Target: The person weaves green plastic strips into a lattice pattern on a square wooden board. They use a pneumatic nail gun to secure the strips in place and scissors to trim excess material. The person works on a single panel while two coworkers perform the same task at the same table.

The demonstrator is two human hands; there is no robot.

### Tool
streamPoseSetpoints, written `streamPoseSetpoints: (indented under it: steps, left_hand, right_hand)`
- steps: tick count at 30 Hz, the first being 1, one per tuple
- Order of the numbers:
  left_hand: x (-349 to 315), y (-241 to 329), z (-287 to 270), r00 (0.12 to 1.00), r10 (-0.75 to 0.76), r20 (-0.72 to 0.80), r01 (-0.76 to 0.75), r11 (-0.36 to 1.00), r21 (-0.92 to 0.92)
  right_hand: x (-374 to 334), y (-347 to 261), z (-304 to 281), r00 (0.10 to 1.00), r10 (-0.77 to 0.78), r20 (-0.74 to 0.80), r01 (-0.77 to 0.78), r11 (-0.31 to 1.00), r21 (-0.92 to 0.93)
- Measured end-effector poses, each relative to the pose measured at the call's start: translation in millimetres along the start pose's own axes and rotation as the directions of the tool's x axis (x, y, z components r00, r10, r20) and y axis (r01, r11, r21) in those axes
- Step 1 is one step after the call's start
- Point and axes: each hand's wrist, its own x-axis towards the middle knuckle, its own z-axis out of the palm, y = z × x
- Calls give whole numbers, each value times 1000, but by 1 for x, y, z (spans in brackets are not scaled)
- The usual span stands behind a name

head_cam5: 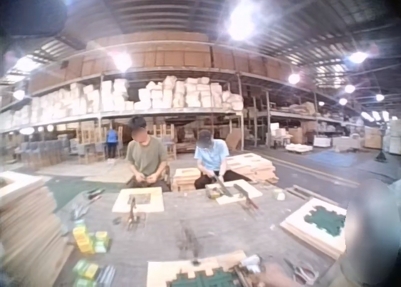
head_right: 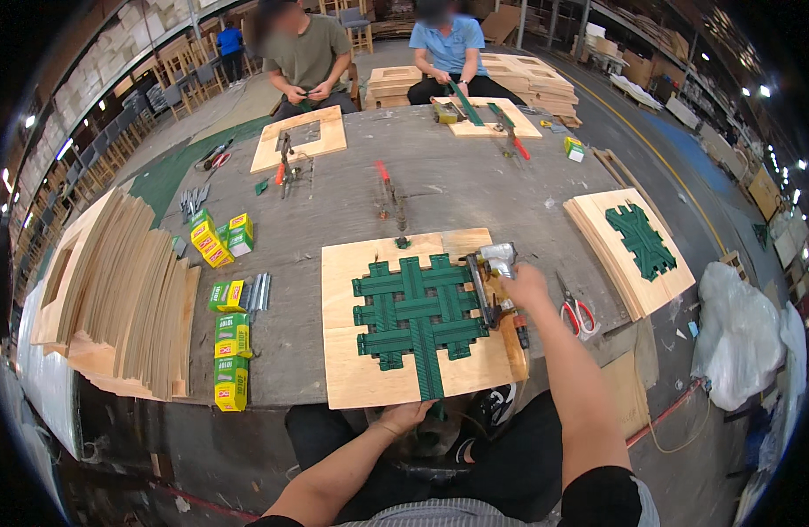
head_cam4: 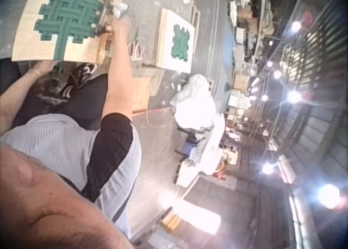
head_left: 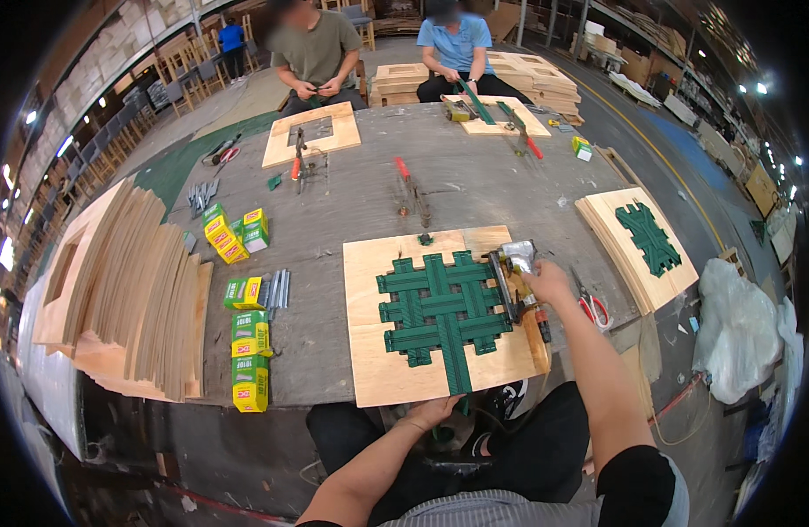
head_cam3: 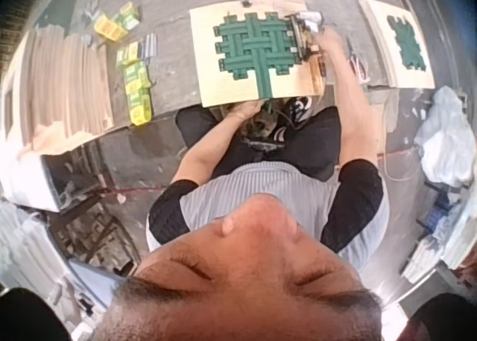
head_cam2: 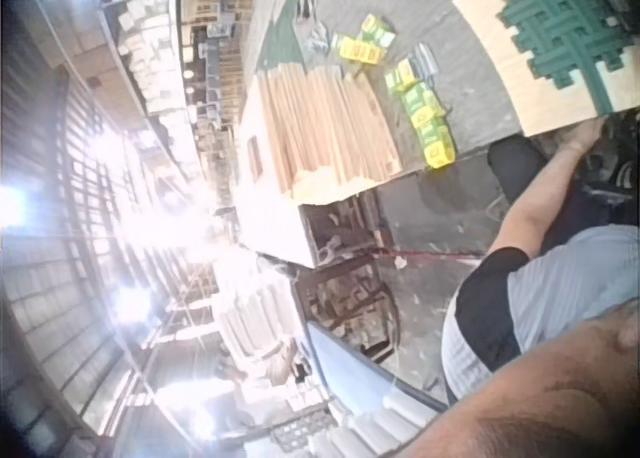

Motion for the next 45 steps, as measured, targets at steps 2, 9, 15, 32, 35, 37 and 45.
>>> streamPoseSetpoints:
  steps: [2,9,15,32,35,37,45]
  left_hand:
    - [-2,-6,0,998,-39,44,39,999,18]
    - [-8,-14,-1,999,-18,-34,19,1000,21]
    - [-3,-8,2,999,-4,-49,2,999,-49]
    - [2,-5,-11,1000,1,-9,0,999,47]
    - [1,-5,-12,1000,-22,21,21,1000,17]
    - [0,-5,-12,999,-35,35,35,999,5]
    - [0,-7,-15,1000,22,6,-22,998,64]
  right_hand:
    - [29,-10,10,963,96,252,-82,995,-64]
    - [26,-38,16,930,203,307,-328,835,441]
    - [-55,-52,-45,969,98,226,-238,612,754]
    - [-215,-106,11,841,61,538,-443,649,619]
    - [-215,-107,15,849,61,524,-429,659,618]
    - [-216,-107,16,852,73,518,-429,665,612]
    - [-220,-112,23,829,109,548,-457,697,552]
